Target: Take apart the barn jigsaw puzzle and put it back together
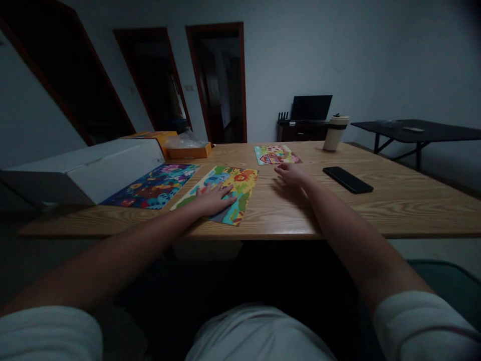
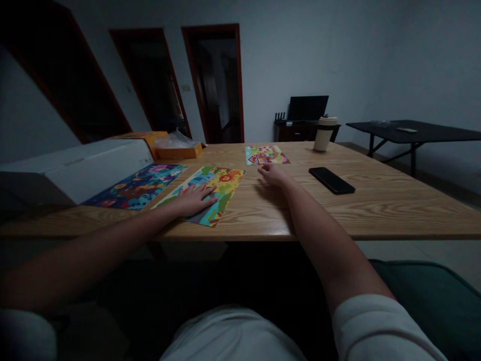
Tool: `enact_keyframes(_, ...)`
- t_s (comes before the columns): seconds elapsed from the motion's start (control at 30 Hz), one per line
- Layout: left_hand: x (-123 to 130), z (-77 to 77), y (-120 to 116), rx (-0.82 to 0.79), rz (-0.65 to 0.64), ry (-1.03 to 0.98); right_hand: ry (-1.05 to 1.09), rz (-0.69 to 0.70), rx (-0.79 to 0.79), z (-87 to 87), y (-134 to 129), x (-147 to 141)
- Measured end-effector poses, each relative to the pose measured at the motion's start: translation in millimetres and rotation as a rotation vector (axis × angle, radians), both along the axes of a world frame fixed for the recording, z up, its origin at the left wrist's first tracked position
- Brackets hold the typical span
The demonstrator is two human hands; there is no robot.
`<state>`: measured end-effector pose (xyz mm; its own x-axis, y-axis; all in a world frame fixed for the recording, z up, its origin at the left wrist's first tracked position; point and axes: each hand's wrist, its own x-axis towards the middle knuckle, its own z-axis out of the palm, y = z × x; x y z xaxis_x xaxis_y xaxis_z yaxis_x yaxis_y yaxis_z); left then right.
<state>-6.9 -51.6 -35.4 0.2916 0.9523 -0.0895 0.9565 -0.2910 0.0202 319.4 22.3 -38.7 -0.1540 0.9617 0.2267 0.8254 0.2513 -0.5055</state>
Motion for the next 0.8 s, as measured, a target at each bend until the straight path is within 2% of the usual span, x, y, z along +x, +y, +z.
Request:
enact_keyframes(0.2,24.1,-2.1,47.0,0.024,0.170,-0.011,0.026,-0.043,-0.069,-5.9,5.5,-1.1)
enact_keyframes(0.33,38.8,0.3,74.1,0.019,0.228,-0.016,0.026,-0.026,-0.084,-7.7,6.6,-2.9)
enact_keyframes(0.6,44.6,-4.2,116.9,0.024,0.235,-0.037,-0.053,-0.027,-0.080,-7.2,5.1,-5.6)
enact_keyframes(0.73,49.9,-2.3,144.8,-0.004,0.250,-0.041,-0.273,-0.078,-0.059,-0.5,25.3,-5.3)
enact_keyframes(0.8,52.9,-3.3,163.6,-0.011,0.189,-0.038,-0.350,-0.089,-0.034,3.7,41.2,-4.5)
